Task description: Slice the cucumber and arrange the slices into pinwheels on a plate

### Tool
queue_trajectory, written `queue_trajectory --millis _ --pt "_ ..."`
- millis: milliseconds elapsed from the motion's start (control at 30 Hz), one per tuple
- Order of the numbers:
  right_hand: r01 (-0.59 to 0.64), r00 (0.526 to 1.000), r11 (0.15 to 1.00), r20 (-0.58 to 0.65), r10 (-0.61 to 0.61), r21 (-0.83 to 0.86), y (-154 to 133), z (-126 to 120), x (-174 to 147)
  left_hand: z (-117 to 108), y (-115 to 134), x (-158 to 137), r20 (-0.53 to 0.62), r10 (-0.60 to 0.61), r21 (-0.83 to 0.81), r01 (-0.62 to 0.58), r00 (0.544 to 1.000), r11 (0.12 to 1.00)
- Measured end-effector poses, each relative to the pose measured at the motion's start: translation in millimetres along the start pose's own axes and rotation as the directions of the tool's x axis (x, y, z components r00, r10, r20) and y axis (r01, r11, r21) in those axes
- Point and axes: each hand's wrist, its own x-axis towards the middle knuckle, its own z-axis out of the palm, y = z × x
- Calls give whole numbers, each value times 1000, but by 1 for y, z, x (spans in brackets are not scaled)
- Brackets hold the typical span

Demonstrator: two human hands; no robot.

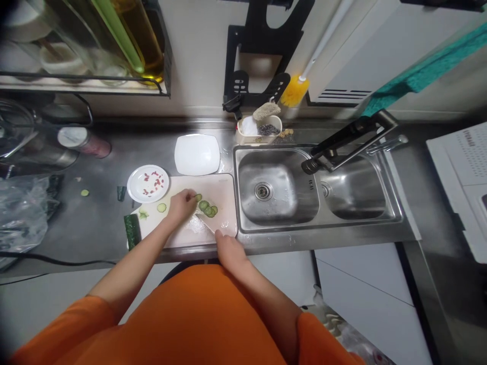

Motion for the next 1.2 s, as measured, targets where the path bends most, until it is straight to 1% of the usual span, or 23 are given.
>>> queue_trajectory --millis 67,100,167,267,367,467,533,633,733,867,1000,1100,1167,1200 --pt "4 1000 1000 10 -4 0 1 0 1 -9 -3 -6 -28 -89 -40 87 996 995" --pt "4 1000 1000 14 -4 -2 1 -1 2 -13 -6 -9 -38 -112 -48 110 993 993" --pt "3 1000 1000 12 -3 -9 0 -2 2 -22 -14 -19 -23 -106 -42 105 994 994" --pt "16 1000 1000 7 -16 -14 -1 -5 3 -30 -26 -31 73 -3 -23 5 997 1000" --pt "20 1000 1000 12 -19 -12 -2 -7 3 -34 -34 -36 166 101 1 -103 981 995" --pt "10 1000 1000 8 -10 -16 -2 -7 3 -35 -36 -31 171 174 81 -189 970 979" --pt "5 1000 1000 8 -5 -15 -3 -5 4 -35 -37 -26 162 241 101 -259 957 960" --pt "3 1000 1000 2 -3 -9 -4 -3 4 -34 -40 -20 196 322 63 -339 926 939" --pt "-2 1000 1000 -12 2 -9 -6 -1 3 -32 -46 -20 212 349 40 -365 913 930" --pt "-14 1000 1000 -12 14 -6 -9 0 0 -29 -50 -24 184 358 30 -369 915 929" --pt "-31 1000 999 2 31 -10 -12 0 -1 -23 -48 -28 130 314 74 -325 940 943" --pt "-32 999 999 -7 32 -10 -14 2 1 -16 -49 -34 24 231 155 -232 973 960" --pt "-27 999 1000 -31 26 -13 -17 3 3 -11 -52 -39 -64 189 187 -174 980 967" --pt "-21 999 1000 -43 20 -17 -18 3 4 -8 -53 -41 -94 186 185 -167 978 968"
